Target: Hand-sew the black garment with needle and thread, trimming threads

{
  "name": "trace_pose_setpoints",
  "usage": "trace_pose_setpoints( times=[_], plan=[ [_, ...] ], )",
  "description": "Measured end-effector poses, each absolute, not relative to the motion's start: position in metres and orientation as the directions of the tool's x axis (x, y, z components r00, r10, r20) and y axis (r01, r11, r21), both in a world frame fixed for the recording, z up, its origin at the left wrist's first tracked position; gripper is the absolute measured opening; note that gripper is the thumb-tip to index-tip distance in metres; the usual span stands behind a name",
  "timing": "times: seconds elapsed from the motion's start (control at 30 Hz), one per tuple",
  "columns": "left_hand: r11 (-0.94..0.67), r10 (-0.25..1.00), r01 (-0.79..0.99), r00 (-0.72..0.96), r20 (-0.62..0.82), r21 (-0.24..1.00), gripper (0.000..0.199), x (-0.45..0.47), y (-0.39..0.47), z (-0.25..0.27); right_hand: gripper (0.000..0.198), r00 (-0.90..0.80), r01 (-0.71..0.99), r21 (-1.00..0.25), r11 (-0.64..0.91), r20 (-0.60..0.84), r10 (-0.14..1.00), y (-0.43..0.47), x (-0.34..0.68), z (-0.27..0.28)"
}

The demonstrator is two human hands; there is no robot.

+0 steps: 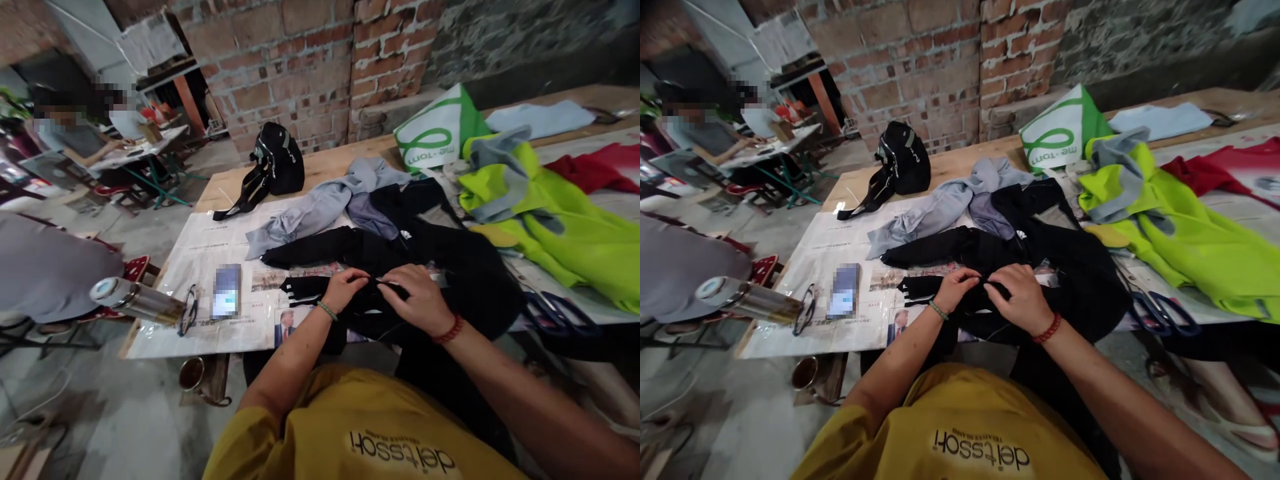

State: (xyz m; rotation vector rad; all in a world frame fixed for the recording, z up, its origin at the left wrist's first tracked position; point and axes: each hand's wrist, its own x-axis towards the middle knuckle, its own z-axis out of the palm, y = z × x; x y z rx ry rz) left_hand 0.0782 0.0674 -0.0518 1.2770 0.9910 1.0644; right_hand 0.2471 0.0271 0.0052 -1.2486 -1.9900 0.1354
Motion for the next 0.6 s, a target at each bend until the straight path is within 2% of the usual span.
trace_pose_setpoints(
  times=[0.07, 0.17, 0.27, 0.4, 0.5, 0.6],
  plan=[
    [0.03, 0.979, -0.11, 0.203, -0.007, 0.993, 0.018, 0.078, 0.067, -0.05, 0.016, -0.265, 0.731, -0.458, 0.506, 0.492, 0.829, 0.03, 0.241, -0.005],
    [0.092, 0.975, -0.17, 0.213, -0.054, 0.981, 0.021, 0.078, 0.068, -0.049, 0.032, -0.196, 0.679, -0.628, 0.381, 0.345, 0.918, 0.034, 0.246, -0.03],
    [0.129, 0.966, -0.162, 0.241, -0.088, 0.978, 0.023, 0.079, 0.07, -0.05, 0.04, -0.148, 0.537, -0.812, 0.229, 0.177, 0.973, 0.037, 0.259, -0.046],
    [0.089, 0.966, -0.107, 0.251, -0.059, 0.99, 0.021, 0.082, 0.069, -0.051, 0.041, -0.238, 0.359, -0.925, 0.122, 0.035, 0.971, 0.039, 0.272, -0.037],
    [-0.027, 0.965, -0.053, 0.258, 0.04, 0.998, 0.019, 0.083, 0.067, -0.052, 0.033, -0.252, 0.344, -0.932, 0.114, 0.026, 0.967, 0.045, 0.275, -0.022],
    [-0.125, 0.963, -0.001, 0.24, 0.122, 0.992, 0.019, 0.083, 0.065, -0.054, 0.024, -0.123, 0.483, -0.845, 0.23, 0.195, 0.973, 0.05, 0.271, -0.009]
  ],
)
